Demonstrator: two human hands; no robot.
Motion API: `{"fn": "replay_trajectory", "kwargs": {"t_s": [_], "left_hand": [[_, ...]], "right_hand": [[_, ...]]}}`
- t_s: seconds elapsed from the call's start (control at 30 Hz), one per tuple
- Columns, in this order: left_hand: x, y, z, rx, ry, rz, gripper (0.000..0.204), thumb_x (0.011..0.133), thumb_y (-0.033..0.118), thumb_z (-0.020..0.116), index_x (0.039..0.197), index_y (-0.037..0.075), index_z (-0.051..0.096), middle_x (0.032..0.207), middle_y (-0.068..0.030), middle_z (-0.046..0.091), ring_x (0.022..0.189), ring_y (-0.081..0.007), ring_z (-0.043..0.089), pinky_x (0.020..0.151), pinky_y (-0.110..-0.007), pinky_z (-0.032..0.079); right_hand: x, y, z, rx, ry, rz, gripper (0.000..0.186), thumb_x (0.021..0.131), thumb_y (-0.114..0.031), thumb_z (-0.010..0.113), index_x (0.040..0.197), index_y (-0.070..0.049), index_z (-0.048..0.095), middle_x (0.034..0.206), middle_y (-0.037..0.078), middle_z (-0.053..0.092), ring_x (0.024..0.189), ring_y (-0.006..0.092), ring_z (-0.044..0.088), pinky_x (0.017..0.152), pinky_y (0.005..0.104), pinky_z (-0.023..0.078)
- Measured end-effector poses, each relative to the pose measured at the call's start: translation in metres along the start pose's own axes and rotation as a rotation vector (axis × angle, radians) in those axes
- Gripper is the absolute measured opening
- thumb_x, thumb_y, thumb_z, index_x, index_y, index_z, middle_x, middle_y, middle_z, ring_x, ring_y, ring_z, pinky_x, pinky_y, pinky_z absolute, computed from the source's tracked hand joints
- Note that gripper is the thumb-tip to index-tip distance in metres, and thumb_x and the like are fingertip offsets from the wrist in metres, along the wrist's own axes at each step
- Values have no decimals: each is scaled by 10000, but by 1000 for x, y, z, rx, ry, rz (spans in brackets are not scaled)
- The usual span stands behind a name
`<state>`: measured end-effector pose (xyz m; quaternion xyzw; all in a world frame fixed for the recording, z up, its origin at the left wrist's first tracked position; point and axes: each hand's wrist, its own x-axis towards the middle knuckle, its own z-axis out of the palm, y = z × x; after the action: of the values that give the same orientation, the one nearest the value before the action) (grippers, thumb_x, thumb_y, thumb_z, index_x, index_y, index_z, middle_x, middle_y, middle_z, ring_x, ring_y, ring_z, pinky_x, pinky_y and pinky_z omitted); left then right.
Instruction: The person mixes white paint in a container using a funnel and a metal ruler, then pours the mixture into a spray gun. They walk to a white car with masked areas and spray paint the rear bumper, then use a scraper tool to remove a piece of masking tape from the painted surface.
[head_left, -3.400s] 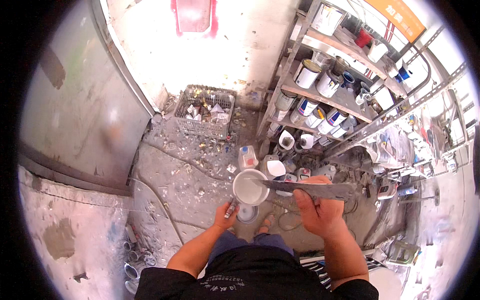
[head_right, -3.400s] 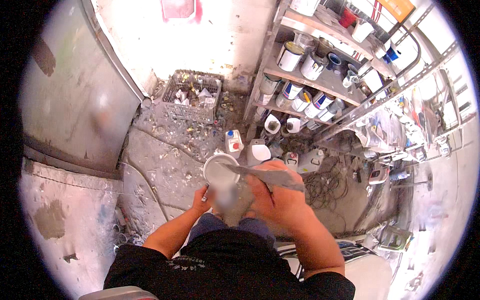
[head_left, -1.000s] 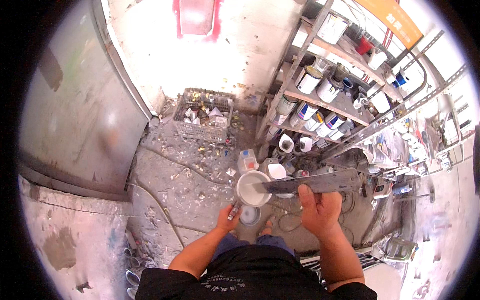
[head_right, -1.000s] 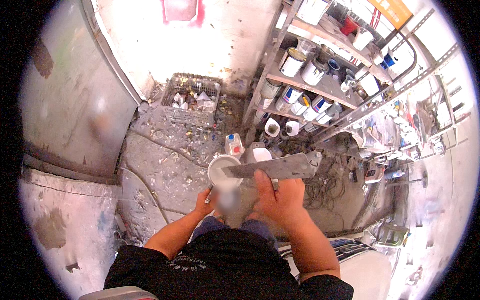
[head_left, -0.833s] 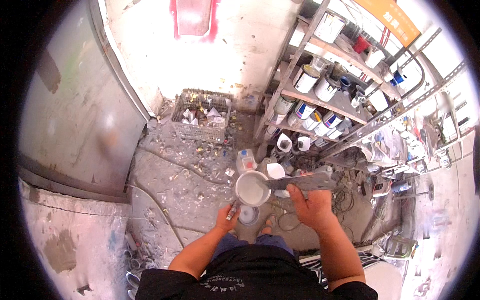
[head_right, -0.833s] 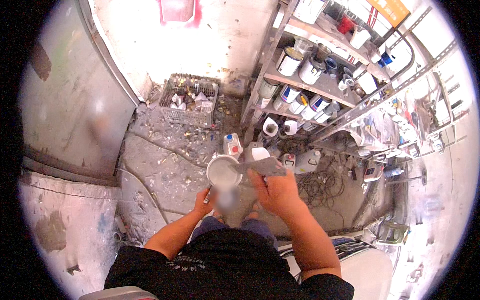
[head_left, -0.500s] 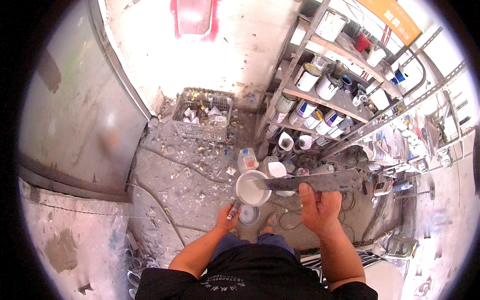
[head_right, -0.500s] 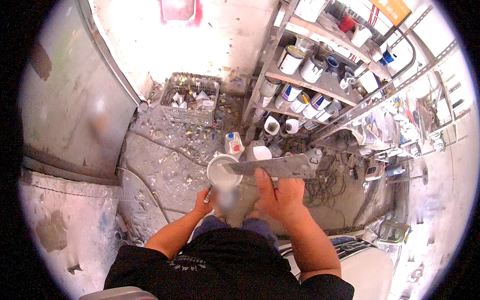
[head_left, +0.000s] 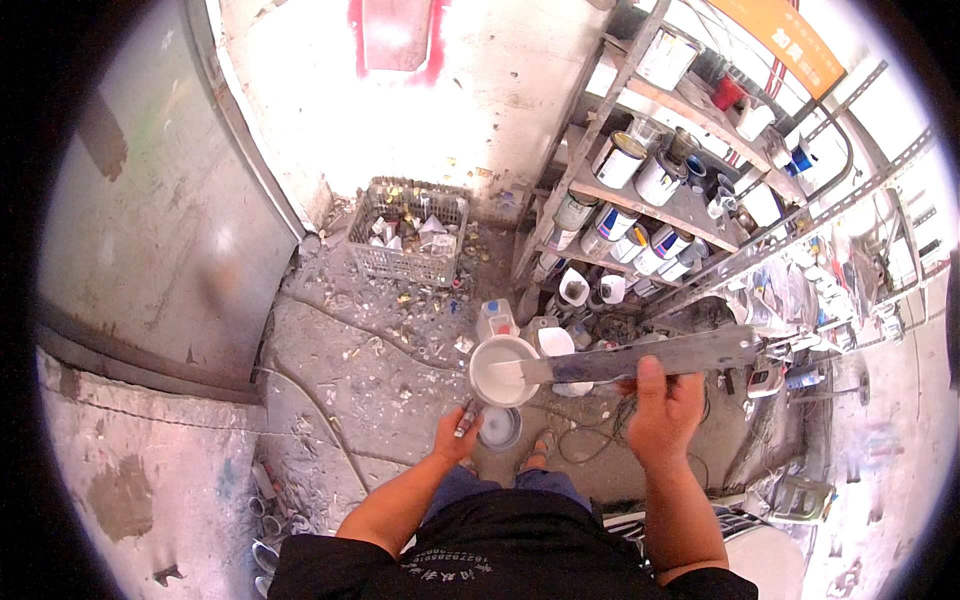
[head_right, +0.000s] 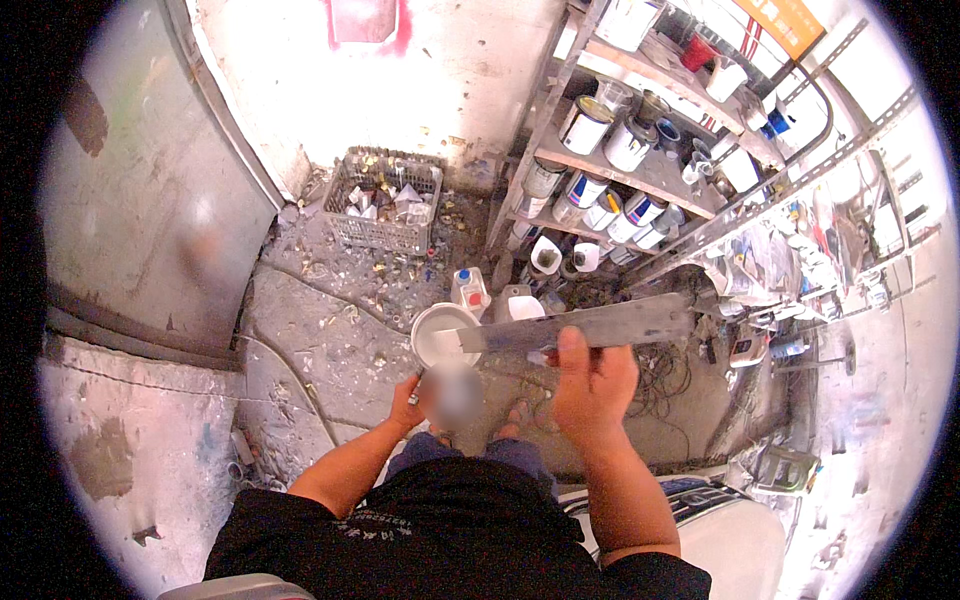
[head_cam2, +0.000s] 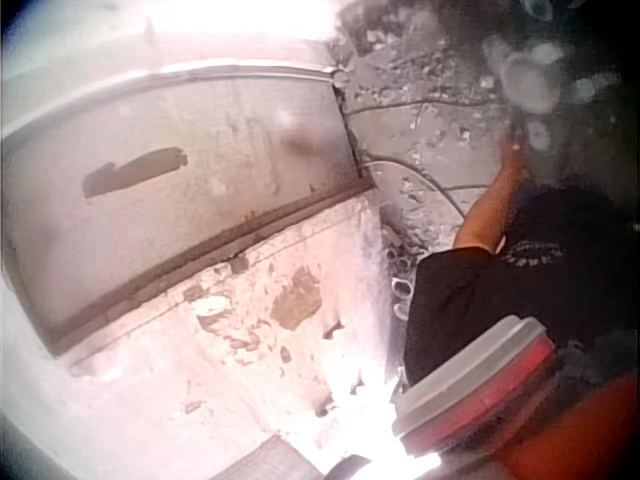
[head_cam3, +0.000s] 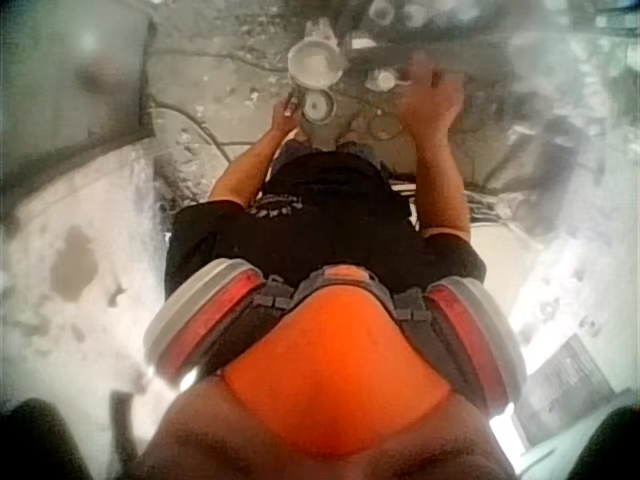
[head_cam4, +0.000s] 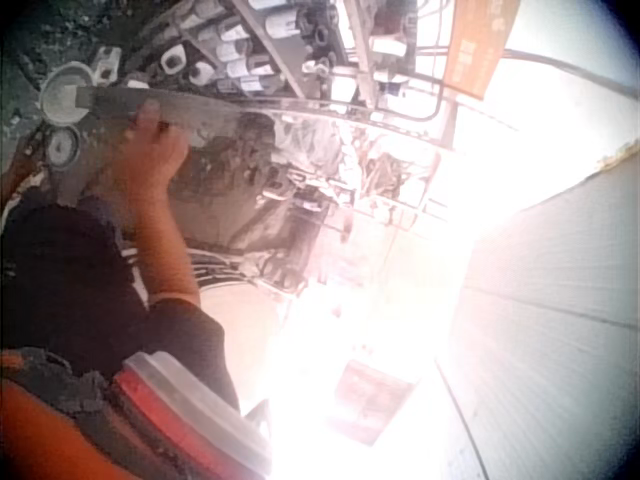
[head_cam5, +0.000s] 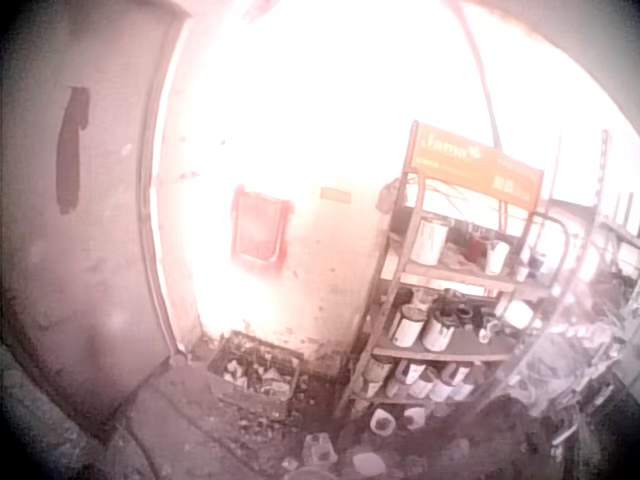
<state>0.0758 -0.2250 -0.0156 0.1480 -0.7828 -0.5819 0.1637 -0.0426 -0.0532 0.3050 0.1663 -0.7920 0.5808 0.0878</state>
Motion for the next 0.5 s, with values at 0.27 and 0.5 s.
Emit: {"fn": "replay_trajectory", "kwargs": {"t_s": [0.27,0.5], "left_hand": [[6,7,-4,87,78,63,188,819,200,646,917,43,613,660,-144,606,595,-265,605,559,-367,454],[7,-1,-4,-10,-9,-44,192,820,196,645,933,44,614,678,-151,610,593,-259,594,570,-358,456]], "right_hand": [[13,-20,-14,170,137,-65,174,930,-109,516,1048,11,474,907,87,561,674,127,572,573,261,526],[15,-22,-17,155,119,-131,211,946,-135,492,1111,-6,469,915,74,571,712,126,559,536,271,495]]}}
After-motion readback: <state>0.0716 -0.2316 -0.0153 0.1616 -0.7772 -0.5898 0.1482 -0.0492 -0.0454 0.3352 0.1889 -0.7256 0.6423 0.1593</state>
